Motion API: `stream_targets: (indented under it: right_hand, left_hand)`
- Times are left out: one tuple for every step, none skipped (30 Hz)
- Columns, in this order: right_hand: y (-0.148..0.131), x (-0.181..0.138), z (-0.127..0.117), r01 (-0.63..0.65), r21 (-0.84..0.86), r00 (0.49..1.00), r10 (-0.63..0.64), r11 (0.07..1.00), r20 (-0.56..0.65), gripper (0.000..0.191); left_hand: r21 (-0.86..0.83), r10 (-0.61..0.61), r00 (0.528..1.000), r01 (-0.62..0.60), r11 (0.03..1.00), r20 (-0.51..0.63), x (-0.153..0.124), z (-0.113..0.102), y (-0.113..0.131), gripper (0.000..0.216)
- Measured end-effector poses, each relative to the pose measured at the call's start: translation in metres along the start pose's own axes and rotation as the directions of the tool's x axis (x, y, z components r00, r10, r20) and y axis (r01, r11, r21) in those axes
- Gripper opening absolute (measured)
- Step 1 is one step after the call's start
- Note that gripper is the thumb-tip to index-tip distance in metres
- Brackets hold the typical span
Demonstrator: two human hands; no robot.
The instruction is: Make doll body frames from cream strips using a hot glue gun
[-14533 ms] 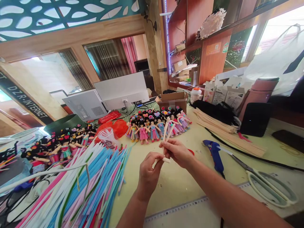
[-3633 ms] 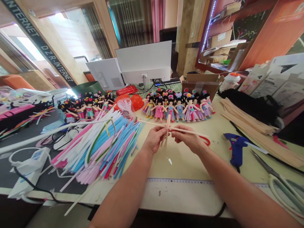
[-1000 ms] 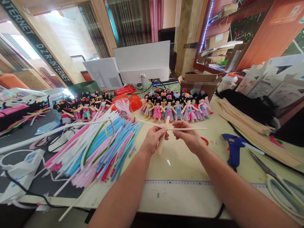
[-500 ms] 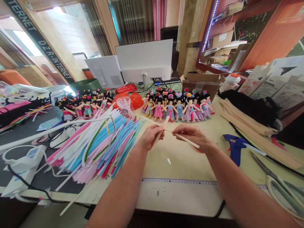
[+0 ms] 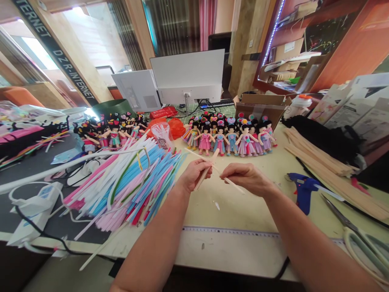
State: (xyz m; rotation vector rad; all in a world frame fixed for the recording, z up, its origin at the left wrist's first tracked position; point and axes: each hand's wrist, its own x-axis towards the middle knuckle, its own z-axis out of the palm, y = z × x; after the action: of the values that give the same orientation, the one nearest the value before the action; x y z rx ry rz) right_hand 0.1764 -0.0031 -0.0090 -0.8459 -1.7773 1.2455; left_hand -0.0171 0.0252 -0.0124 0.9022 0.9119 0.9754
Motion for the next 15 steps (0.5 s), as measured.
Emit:
stream_targets:
  right_hand:
    - [-0.0007,-0.0002,-0.0003,-0.005,0.001,1.000,0.005,1.000,0.004,0.019]
    - [-0.0013,-0.0004,-0.0006,-0.008,0.005,1.000,0.008,1.000,0.007,0.019]
    - [-0.0019,-0.0006,-0.0008,-0.007,0.009,1.000,0.007,1.000,0.011,0.020]
    - [-0.0024,-0.0007,-0.0009,-0.005,0.013,1.000,0.005,1.000,0.013,0.019]
    - [-0.0026,-0.0008,-0.0011,-0.003,0.015,1.000,0.002,1.000,0.013,0.019]
    - [-0.0026,-0.0008,-0.0012,0.000,0.014,1.000,0.000,1.000,0.011,0.018]
    - [-0.0025,-0.0008,-0.0013,0.001,0.012,1.000,-0.001,1.000,0.006,0.018]
    - [-0.0021,-0.0007,-0.0015,-0.003,0.010,1.000,0.003,1.000,0.002,0.018]
    - [-0.0017,-0.0005,-0.0016,-0.010,0.010,1.000,0.010,1.000,-0.001,0.018]
    - [-0.0013,-0.0002,-0.0017,-0.022,0.016,1.000,0.022,1.000,-0.002,0.018]
    - [-0.0011,0.0000,-0.0017,-0.036,0.026,0.999,0.036,0.999,0.000,0.018]
    - [-0.0009,0.0003,-0.0017,-0.051,0.038,0.999,0.051,0.998,0.004,0.018]
    - [-0.0010,0.0006,-0.0016,-0.065,0.048,0.998,0.065,0.997,0.010,0.019]
    - [-0.0012,0.0008,-0.0015,-0.078,0.049,0.997,0.077,0.996,0.013,0.019]
    - [-0.0015,0.0011,-0.0015,-0.088,0.042,0.996,0.088,0.995,0.013,0.020]
  left_hand:
    - [-0.001,0.001,1.000,-0.001,1.000,0.001,-0.0001,-0.0002,0.0000,0.016]
    - [-0.002,0.002,1.000,-0.002,1.000,0.004,-0.0003,-0.0003,0.0000,0.016]
    - [-0.001,0.002,1.000,-0.002,1.000,0.006,-0.0006,-0.0004,0.0002,0.016]
    - [0.000,0.000,1.000,0.000,1.000,0.008,-0.0009,-0.0003,0.0004,0.015]
    - [0.001,-0.002,1.000,0.002,1.000,0.011,-0.0012,-0.0002,0.0006,0.014]
    - [0.001,-0.005,1.000,0.005,1.000,0.012,-0.0015,-0.0001,0.0008,0.014]
    - [0.001,-0.007,1.000,0.007,1.000,0.012,-0.0017,0.0001,0.0010,0.013]
    - [0.001,-0.008,1.000,0.008,1.000,0.012,-0.0017,0.0003,0.0012,0.013]
    - [0.000,-0.008,1.000,0.008,1.000,0.009,-0.0017,0.0004,0.0014,0.013]
    - [-0.002,-0.007,1.000,0.007,1.000,0.005,-0.0016,0.0004,0.0016,0.013]
    - [-0.003,-0.003,1.000,0.003,1.000,-0.001,-0.0014,0.0004,0.0018,0.013]
    - [-0.004,0.002,1.000,-0.002,1.000,-0.007,-0.0013,0.0003,0.0021,0.013]
    - [-0.002,0.007,1.000,-0.007,1.000,-0.014,-0.0013,0.0003,0.0024,0.013]
    - [0.001,0.013,1.000,-0.013,1.000,-0.021,-0.0013,0.0002,0.0028,0.013]
    - [0.005,0.019,0.999,-0.019,1.000,-0.028,-0.0014,0.0001,0.0031,0.012]
